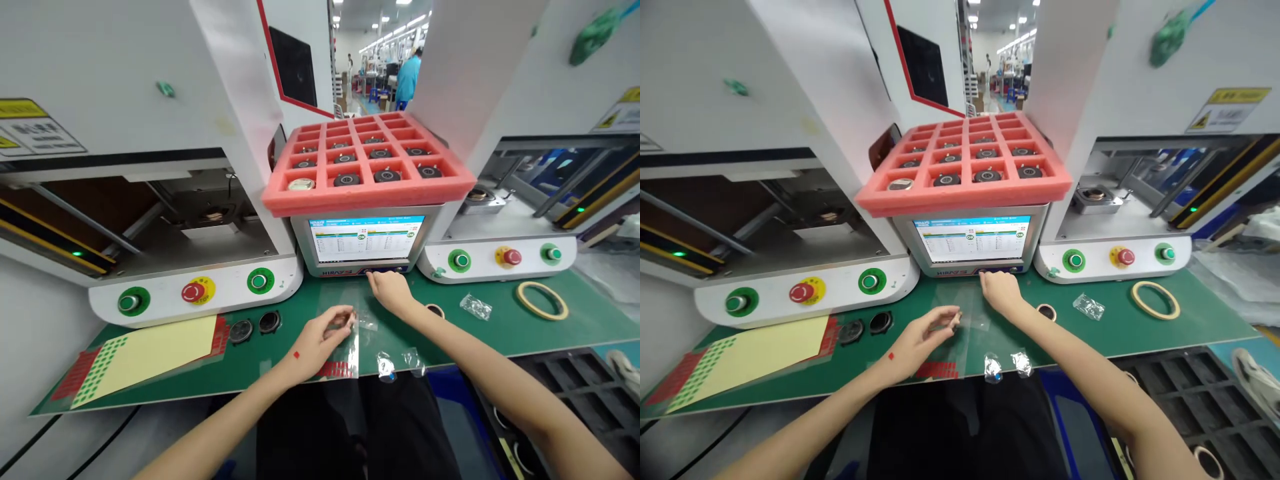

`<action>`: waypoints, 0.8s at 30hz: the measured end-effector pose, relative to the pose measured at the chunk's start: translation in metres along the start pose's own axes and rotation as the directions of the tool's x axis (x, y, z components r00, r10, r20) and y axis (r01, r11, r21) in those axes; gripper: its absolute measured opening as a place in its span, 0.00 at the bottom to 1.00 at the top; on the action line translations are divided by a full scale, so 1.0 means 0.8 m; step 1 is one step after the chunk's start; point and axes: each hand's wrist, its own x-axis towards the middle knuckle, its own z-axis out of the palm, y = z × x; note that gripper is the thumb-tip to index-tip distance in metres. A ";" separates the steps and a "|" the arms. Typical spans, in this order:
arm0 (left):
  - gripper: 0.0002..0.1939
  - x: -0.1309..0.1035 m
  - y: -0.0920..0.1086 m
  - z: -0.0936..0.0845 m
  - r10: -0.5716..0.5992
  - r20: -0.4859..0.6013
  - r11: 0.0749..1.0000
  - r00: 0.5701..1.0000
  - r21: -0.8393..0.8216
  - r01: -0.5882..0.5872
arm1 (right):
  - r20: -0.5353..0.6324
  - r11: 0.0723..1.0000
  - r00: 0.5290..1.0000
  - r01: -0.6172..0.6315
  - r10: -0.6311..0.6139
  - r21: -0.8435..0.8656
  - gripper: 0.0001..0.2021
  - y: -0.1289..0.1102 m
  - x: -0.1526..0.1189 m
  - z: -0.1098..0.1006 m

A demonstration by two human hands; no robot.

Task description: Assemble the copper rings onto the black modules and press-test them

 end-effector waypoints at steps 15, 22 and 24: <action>0.05 -0.125 0.125 0.110 -0.143 -0.425 0.828 0.894 -0.546 -0.127 | -0.524 0.308 0.848 0.479 0.081 0.822 0.11 -0.051 -0.267 -0.048; 0.16 -0.177 0.131 0.102 0.156 -0.491 0.982 0.857 -0.015 -0.187 | -0.424 0.126 0.905 0.423 -0.017 0.897 0.12 -0.060 -0.289 -0.051; 0.18 -0.185 0.129 0.098 0.241 -0.459 0.969 0.855 0.058 -0.242 | -0.421 0.133 0.906 0.424 -0.051 0.896 0.12 -0.060 -0.294 -0.053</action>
